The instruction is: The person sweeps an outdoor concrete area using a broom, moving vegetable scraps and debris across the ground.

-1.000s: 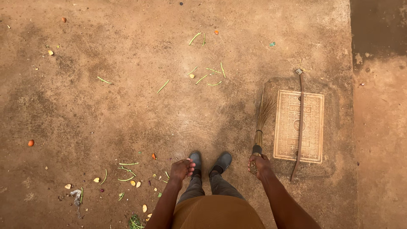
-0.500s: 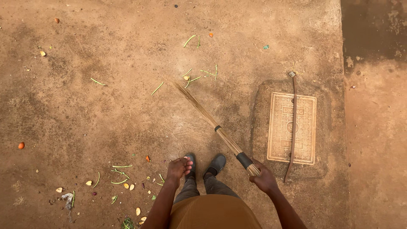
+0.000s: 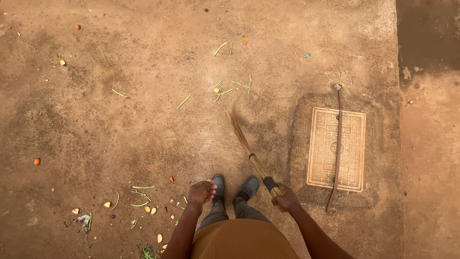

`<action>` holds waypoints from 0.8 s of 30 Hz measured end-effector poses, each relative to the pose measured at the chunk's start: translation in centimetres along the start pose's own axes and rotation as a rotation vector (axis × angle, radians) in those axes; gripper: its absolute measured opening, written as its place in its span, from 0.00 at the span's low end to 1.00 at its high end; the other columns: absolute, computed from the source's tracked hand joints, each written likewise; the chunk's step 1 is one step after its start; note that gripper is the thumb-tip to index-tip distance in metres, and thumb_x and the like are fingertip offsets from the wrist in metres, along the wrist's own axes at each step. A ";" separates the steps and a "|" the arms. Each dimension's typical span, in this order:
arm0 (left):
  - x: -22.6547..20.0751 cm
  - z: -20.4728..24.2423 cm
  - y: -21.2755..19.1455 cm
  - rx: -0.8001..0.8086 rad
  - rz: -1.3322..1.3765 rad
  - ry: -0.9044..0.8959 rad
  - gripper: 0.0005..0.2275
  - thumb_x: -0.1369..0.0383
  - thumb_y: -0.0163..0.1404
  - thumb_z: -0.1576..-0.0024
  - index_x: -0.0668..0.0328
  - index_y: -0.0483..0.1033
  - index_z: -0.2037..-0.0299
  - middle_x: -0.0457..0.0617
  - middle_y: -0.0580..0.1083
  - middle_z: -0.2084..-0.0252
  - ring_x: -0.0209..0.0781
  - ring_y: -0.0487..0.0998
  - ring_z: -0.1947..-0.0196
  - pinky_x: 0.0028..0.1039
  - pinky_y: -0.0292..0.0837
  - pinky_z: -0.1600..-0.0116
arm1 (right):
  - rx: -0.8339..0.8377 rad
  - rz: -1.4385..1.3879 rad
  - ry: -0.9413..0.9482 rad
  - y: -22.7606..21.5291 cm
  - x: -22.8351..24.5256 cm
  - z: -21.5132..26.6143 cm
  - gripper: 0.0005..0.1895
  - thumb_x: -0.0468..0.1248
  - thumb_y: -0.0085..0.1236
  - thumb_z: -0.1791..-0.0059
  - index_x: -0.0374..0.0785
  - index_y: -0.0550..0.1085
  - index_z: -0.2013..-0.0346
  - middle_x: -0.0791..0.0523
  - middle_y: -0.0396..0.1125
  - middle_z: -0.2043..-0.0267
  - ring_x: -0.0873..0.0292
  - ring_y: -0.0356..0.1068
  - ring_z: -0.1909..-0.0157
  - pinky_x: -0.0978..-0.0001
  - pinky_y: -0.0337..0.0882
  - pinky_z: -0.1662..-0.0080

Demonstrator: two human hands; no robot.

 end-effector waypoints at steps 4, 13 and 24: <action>0.2 -0.2 0.6 0.015 -0.017 -0.018 0.10 0.67 0.49 0.37 0.62 0.81 0.52 0.45 0.81 0.65 0.32 0.78 0.70 0.26 0.76 0.61 | 0.065 0.376 -0.209 -1.8 0.8 3.2 0.49 0.28 0.63 0.63 0.55 0.61 0.28 0.51 0.74 0.53 0.57 0.74 0.68 0.64 0.77 0.63; 0.6 -1.2 0.8 0.054 -0.010 -0.005 0.10 0.67 0.48 0.37 0.62 0.80 0.52 0.46 0.81 0.65 0.33 0.78 0.70 0.25 0.76 0.61 | -0.134 -0.297 -0.031 0.5 -4.4 4.3 0.52 0.23 0.57 0.62 0.52 0.54 0.25 0.44 0.70 0.56 0.54 0.69 0.72 0.58 0.73 0.69; -0.4 -1.0 1.9 0.082 -0.070 0.007 0.10 0.66 0.49 0.37 0.62 0.80 0.53 0.46 0.81 0.65 0.33 0.78 0.70 0.26 0.76 0.61 | 0.171 0.236 -0.086 -1.9 -5.4 3.3 0.52 0.23 0.60 0.63 0.53 0.59 0.26 0.46 0.72 0.67 0.56 0.65 0.77 0.64 0.67 0.74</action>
Point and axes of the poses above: each hand's wrist, its own z-axis away from the middle knuckle, its own y-axis out of the palm, x = y × z, the point moved 6 cm from there along -z, towards the middle knuckle
